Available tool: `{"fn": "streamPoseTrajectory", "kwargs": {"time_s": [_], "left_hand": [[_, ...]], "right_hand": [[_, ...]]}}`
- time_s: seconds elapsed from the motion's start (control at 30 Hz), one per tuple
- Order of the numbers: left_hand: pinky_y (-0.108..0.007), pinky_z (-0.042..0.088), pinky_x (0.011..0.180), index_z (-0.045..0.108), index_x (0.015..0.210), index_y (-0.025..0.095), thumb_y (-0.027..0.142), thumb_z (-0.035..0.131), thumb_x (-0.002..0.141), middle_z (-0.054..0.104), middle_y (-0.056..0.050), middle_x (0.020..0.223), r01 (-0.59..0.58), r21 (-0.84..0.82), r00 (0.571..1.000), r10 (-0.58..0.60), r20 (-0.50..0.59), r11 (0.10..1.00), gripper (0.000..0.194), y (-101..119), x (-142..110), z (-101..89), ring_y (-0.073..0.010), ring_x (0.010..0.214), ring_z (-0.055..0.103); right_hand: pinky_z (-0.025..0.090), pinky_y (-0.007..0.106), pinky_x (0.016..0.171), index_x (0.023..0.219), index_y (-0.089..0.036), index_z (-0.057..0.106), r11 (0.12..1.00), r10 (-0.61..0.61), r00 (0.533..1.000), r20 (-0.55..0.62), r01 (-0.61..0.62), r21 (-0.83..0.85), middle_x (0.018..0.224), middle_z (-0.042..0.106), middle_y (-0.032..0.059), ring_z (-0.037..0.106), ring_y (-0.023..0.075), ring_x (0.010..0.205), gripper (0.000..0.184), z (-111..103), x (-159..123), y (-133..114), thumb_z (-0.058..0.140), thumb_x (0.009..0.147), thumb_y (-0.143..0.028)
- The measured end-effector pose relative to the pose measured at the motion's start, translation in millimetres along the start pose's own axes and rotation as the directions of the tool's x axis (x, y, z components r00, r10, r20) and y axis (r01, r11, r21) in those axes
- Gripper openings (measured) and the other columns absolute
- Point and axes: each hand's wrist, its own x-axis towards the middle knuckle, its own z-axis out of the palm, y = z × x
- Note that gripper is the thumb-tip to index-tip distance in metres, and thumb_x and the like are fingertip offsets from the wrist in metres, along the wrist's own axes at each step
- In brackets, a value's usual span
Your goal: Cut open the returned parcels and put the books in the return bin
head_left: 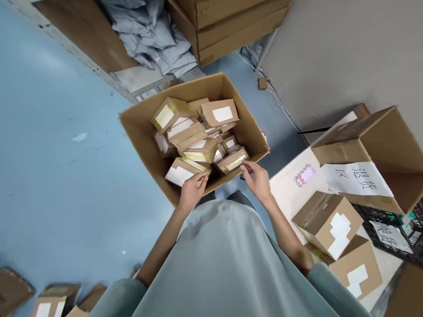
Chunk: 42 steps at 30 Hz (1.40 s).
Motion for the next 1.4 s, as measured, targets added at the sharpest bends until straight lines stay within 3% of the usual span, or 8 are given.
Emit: {"fn": "streamPoseTrajectory", "kwargs": {"time_s": [0.17,0.33,0.57,0.7,1.07,1.27,1.4], "left_hand": [[-0.048,0.066,0.110,0.084,0.120,0.023,0.041,0.061,0.101,0.086,-0.010,0.130,0.216,-0.006,0.964,-0.215,-0.156,0.976,0.035,-42.0,9.0,-38.3,-0.0318,0.113,0.085],[-0.050,0.065,0.113,0.083,0.124,0.020,0.042,0.061,0.101,0.085,-0.013,0.134,0.305,-0.048,0.917,-0.307,-0.255,0.951,0.039,-63.2,18.3,-54.0,-0.0315,0.115,0.084],[-0.052,0.064,0.114,0.082,0.127,0.019,0.046,0.061,0.101,0.084,-0.014,0.136,0.322,-0.065,0.909,-0.328,-0.256,0.945,0.043,-60.5,44.0,-52.8,-0.0320,0.115,0.084],[-0.052,0.064,0.114,0.081,0.128,0.020,0.047,0.062,0.102,0.084,-0.013,0.136,0.307,-0.049,0.915,-0.309,-0.259,0.950,0.042,-52.9,56.8,-50.0,-0.0327,0.116,0.084],[-0.049,0.066,0.111,0.082,0.129,0.020,0.045,0.062,0.105,0.085,-0.013,0.133,0.287,0.004,0.920,-0.274,-0.280,0.958,0.040,-36.2,79.4,-44.8,-0.0313,0.116,0.084],[-0.046,0.064,0.115,0.078,0.134,0.019,0.040,0.064,0.103,0.084,-0.013,0.136,0.304,-0.011,0.900,-0.291,-0.324,0.953,0.040,-48.8,96.4,-46.9,-0.0288,0.120,0.082],[-0.048,0.065,0.114,0.073,0.141,0.015,0.037,0.067,0.100,0.079,-0.018,0.143,0.372,-0.045,0.855,-0.362,-0.372,0.927,0.047,-67.1,112.9,-53.4,-0.0308,0.124,0.080]], "right_hand": [[0.067,0.042,0.095,0.129,-0.023,0.081,0.999,-0.022,0.987,0.160,0.030,-0.046,0.126,0.086,0.0128,0.084,0.0284,0.098,0.037,25.6,42.6,-11.4,0.058,0.111,-0.045],[0.066,0.043,0.101,0.131,-0.022,0.081,0.997,-0.034,0.975,0.220,0.049,-0.063,0.130,0.085,0.0126,0.083,0.0296,0.107,0.037,37.4,79.5,-10.9,0.058,0.111,-0.042],[0.065,0.044,0.104,0.132,-0.024,0.081,0.999,0.017,0.968,0.252,-0.005,-0.051,0.132,0.084,0.0124,0.082,0.0315,0.114,0.038,36.8,107.0,1.4,0.058,0.111,-0.046],[0.065,0.045,0.103,0.132,-0.024,0.081,0.998,0.059,0.961,0.271,-0.046,-0.052,0.132,0.085,0.0118,0.084,0.0298,0.105,0.037,37.9,113.1,14.1,0.058,0.111,-0.045],[0.067,0.043,0.100,0.130,-0.023,0.081,0.999,0.035,0.955,0.294,-0.021,-0.049,0.130,0.085,0.0123,0.084,0.0290,0.105,0.036,41.5,129.6,22.8,0.057,0.111,-0.041],[0.067,0.043,0.099,0.131,-0.022,0.081,0.999,0.053,0.945,0.321,-0.048,-0.023,0.131,0.086,0.0127,0.085,0.0287,0.104,0.037,49.0,138.5,29.9,0.058,0.110,-0.042],[0.067,0.042,0.099,0.127,-0.025,0.082,0.992,0.107,0.923,0.369,-0.122,0.017,0.116,0.089,0.0092,0.086,0.0275,0.100,0.031,70.6,153.7,44.4,0.064,0.106,-0.040]]}}
